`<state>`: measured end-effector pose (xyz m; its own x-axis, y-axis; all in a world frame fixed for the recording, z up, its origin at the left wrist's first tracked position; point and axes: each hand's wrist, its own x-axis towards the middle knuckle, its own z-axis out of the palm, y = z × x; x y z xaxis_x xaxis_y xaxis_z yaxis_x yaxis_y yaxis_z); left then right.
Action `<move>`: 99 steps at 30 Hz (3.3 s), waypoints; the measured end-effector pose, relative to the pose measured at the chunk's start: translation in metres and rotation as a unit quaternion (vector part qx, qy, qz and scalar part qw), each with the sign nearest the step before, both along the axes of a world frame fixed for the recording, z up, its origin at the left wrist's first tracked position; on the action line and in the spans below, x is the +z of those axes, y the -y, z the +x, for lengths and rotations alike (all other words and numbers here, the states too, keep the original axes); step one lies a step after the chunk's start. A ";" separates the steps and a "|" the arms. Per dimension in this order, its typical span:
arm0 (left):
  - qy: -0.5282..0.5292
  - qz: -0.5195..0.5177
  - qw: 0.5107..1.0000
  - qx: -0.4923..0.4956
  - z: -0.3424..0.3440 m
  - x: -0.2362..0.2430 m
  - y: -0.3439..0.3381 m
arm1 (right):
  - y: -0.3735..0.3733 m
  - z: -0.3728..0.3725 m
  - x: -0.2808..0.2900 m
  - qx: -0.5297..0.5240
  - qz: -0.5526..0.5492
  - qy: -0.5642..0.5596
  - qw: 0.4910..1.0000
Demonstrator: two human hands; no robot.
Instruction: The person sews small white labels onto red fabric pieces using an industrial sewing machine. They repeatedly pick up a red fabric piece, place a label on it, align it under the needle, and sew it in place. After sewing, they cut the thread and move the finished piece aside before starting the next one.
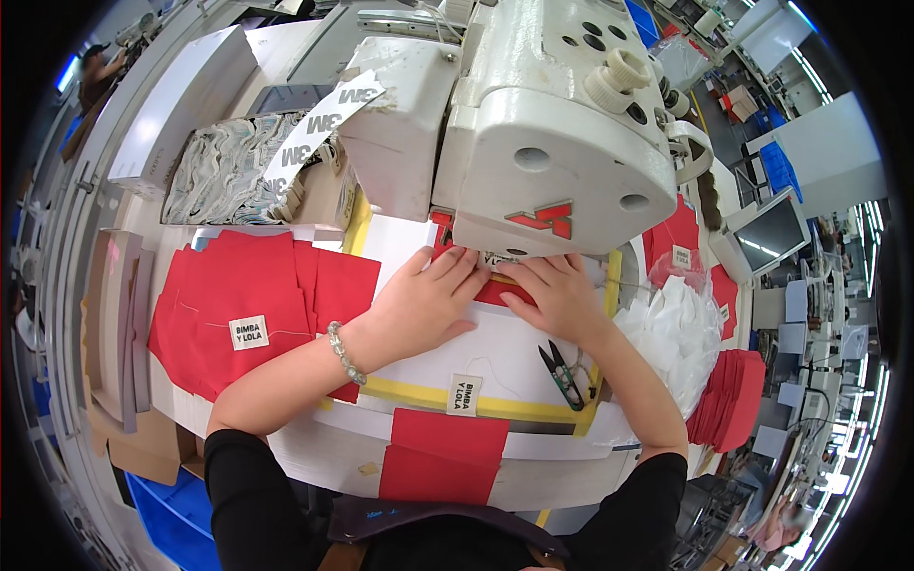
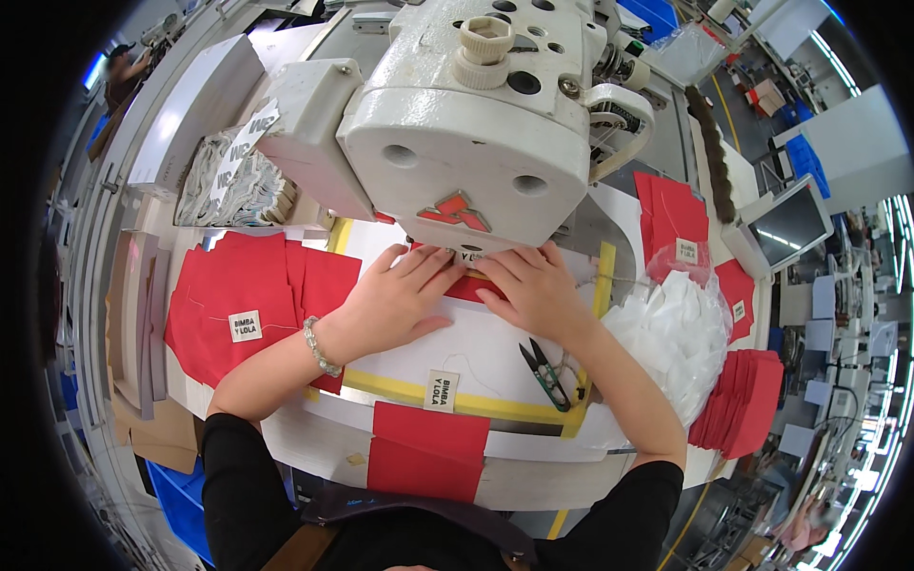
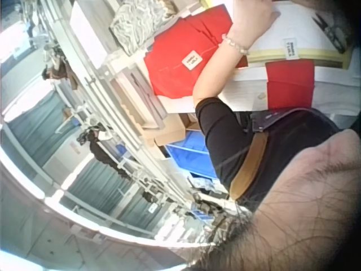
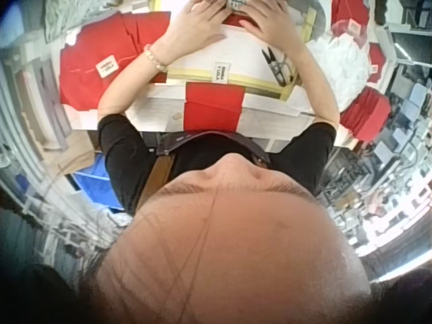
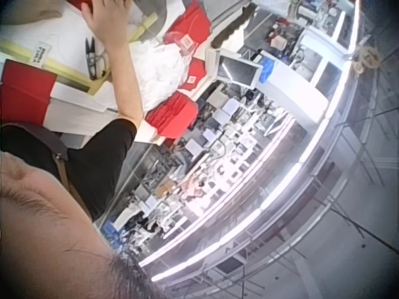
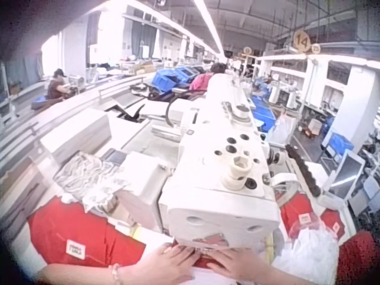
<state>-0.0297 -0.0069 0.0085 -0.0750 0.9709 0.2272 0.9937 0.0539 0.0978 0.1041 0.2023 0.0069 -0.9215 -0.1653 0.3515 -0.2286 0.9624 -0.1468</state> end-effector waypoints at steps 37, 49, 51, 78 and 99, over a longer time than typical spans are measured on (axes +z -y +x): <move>0.001 0.055 0.997 0.047 -0.013 -0.015 -0.009 | 0.001 -0.004 -0.008 0.021 -0.069 0.008 0.997; 0.024 0.011 0.999 0.041 -0.013 -0.005 -0.010 | 0.003 -0.003 -0.017 0.024 -0.094 -0.015 0.995; 0.023 0.011 0.999 0.032 -0.014 -0.004 -0.011 | 0.002 -0.001 -0.018 0.022 -0.091 -0.019 0.995; 0.025 0.051 0.998 0.020 -0.034 -0.011 -0.021 | -0.012 -0.017 -0.024 0.027 -0.078 -0.082 0.993; -0.001 -0.051 0.998 0.036 -0.044 0.008 0.003 | -0.015 -0.006 -0.020 0.127 0.046 -0.119 0.984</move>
<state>-0.0739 -0.0094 0.0170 -0.1453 0.9810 0.1287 0.9871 0.1350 0.0856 0.0978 0.2177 -0.0135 -0.7397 -0.4202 0.5256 -0.4803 0.8768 0.0250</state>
